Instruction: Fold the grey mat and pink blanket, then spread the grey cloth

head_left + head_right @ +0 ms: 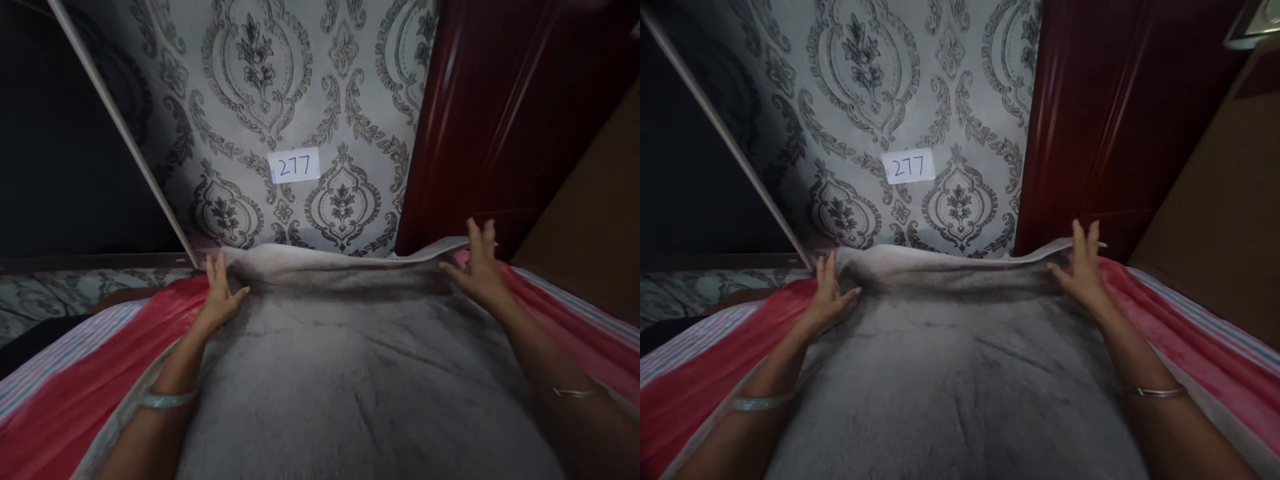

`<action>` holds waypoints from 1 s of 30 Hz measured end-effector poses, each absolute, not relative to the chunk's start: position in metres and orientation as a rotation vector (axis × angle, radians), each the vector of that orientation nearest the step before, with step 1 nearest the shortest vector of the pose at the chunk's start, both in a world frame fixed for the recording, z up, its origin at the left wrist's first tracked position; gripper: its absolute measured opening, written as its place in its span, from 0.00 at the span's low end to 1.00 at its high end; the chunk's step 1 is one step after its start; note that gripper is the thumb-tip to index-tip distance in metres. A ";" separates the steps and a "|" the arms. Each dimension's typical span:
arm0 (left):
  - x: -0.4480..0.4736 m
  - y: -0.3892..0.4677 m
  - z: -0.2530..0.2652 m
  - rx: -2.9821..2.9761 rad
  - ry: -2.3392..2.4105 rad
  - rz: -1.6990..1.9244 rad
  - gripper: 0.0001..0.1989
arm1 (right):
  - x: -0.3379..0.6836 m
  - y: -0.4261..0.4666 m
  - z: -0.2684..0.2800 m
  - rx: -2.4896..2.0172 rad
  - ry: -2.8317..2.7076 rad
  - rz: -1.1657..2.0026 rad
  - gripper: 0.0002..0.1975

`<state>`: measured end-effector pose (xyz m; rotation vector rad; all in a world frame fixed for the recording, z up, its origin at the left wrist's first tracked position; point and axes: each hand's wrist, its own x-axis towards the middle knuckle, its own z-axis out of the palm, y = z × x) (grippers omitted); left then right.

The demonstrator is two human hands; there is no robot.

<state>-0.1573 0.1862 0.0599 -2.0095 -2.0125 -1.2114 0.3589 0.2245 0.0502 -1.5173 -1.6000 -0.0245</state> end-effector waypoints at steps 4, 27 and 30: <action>-0.146 0.192 0.040 -2.179 -1.887 -0.750 0.26 | 0.348 0.235 0.031 -1.540 -2.014 0.147 0.25; -0.181 0.173 0.026 -1.572 -2.135 -0.619 0.19 | 0.315 0.241 -0.057 -1.663 -2.304 0.210 0.33; -0.210 0.169 0.028 -1.407 -2.448 -0.672 0.27 | 0.315 0.243 -0.058 -1.647 -2.274 0.230 0.32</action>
